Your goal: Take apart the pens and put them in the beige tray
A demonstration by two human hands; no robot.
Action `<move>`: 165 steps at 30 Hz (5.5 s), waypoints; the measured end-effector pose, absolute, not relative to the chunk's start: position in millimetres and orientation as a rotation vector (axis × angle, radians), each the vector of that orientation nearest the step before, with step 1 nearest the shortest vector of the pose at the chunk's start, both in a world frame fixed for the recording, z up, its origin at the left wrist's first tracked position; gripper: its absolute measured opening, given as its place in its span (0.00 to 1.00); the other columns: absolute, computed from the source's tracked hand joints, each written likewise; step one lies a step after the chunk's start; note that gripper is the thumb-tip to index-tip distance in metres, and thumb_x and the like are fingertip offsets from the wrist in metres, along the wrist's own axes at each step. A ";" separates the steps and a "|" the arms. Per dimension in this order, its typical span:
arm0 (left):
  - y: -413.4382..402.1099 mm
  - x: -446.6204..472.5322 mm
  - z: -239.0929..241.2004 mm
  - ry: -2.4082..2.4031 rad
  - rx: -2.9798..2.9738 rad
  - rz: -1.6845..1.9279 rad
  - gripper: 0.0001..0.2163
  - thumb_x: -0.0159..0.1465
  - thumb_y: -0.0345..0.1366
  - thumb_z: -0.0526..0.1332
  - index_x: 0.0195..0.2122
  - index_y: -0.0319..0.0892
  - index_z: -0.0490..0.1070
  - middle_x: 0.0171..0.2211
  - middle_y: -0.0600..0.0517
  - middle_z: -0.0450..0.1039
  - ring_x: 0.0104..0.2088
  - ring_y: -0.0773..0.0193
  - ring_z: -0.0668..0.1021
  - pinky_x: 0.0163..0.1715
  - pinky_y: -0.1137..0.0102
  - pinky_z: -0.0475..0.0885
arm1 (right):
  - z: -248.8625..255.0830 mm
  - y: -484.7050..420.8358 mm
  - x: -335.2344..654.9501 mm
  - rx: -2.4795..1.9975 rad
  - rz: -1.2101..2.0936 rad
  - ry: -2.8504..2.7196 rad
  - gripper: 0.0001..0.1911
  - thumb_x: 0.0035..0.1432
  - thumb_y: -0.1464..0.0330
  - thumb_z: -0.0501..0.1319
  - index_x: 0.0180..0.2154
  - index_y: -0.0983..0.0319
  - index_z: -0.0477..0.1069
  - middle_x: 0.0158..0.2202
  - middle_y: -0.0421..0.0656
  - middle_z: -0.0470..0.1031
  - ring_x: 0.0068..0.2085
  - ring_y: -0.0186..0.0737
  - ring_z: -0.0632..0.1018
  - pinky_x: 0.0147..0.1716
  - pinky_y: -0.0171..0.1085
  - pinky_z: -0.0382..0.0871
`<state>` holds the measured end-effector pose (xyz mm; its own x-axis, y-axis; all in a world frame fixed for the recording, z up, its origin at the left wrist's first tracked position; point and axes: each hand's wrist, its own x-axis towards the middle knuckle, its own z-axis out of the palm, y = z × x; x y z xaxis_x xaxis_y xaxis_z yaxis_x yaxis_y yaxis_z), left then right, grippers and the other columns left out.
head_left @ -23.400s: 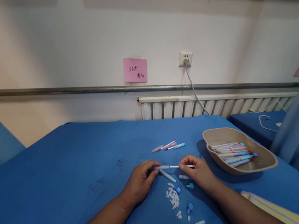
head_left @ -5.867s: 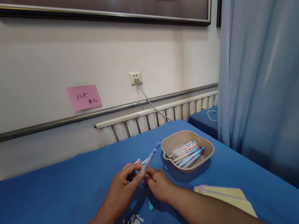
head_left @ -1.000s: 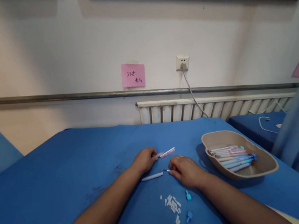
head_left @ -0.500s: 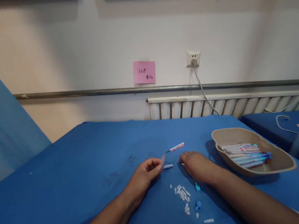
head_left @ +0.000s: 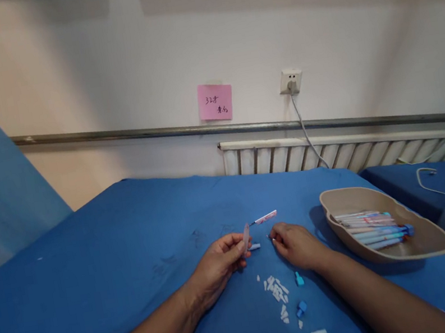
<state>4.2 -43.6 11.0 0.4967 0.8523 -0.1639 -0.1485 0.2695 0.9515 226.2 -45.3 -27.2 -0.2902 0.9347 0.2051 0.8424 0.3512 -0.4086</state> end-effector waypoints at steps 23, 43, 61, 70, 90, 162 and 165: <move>-33.9 1.4 2.8 0.782 1.084 0.922 0.13 0.55 0.38 0.66 0.39 0.38 0.70 0.26 0.54 0.68 0.24 0.72 0.68 0.25 0.77 0.63 | -17.4 -57.3 207.5 -1.178 0.345 -1.935 0.09 0.59 0.71 0.52 0.41 0.60 0.67 0.33 0.42 0.72 0.33 0.36 0.73 0.33 0.34 0.65; -16.4 -4.1 -2.7 1.025 1.128 1.142 0.23 0.50 0.40 0.67 0.44 0.40 0.61 0.28 0.51 0.76 0.26 0.65 0.76 0.23 0.74 0.68 | -34.5 -39.0 231.7 -1.443 0.299 -2.103 0.08 0.59 0.68 0.53 0.35 0.60 0.70 0.32 0.42 0.73 0.33 0.36 0.73 0.34 0.34 0.64; -11.2 -2.5 -9.4 1.061 1.325 1.139 0.12 0.50 0.38 0.66 0.27 0.40 0.63 0.25 0.52 0.74 0.24 0.68 0.73 0.25 0.74 0.67 | -35.7 -36.8 233.5 -1.455 0.321 -2.148 0.06 0.58 0.69 0.55 0.35 0.61 0.71 0.32 0.42 0.72 0.33 0.35 0.72 0.34 0.33 0.63; 4.7 -9.1 -22.0 1.220 1.561 1.090 0.10 0.48 0.36 0.64 0.30 0.40 0.67 0.30 0.50 0.75 0.30 0.62 0.76 0.32 0.70 0.68 | -39.3 -35.5 234.7 -1.467 0.313 -2.156 0.07 0.58 0.69 0.55 0.35 0.60 0.71 0.32 0.41 0.71 0.33 0.35 0.72 0.34 0.33 0.62; 63.5 71.5 0.2 1.388 2.192 0.511 0.04 0.53 0.34 0.64 0.28 0.40 0.74 0.24 0.52 0.74 0.30 0.62 0.74 0.31 0.71 0.65 | -36.7 -31.7 231.4 -1.474 0.328 -2.052 0.06 0.57 0.69 0.55 0.33 0.60 0.71 0.30 0.40 0.73 0.31 0.34 0.73 0.31 0.31 0.62; -54.2 -2.8 -2.4 1.147 1.720 0.920 0.20 0.60 0.50 0.52 0.41 0.40 0.71 0.28 0.52 0.72 0.24 0.65 0.72 0.26 0.72 0.66 | -37.7 -85.1 202.3 -1.354 0.840 -1.278 0.17 0.50 0.56 0.57 0.24 0.63 0.70 0.18 0.36 0.65 0.21 0.32 0.64 0.21 0.31 0.57; -44.4 -16.6 3.9 1.233 2.110 0.954 0.13 0.61 0.44 0.56 0.41 0.45 0.72 0.36 0.50 0.73 0.36 0.60 0.73 0.38 0.68 0.66 | -40.2 -79.2 214.8 -1.355 0.832 -1.228 0.16 0.49 0.56 0.58 0.25 0.63 0.69 0.19 0.37 0.65 0.21 0.33 0.65 0.22 0.31 0.58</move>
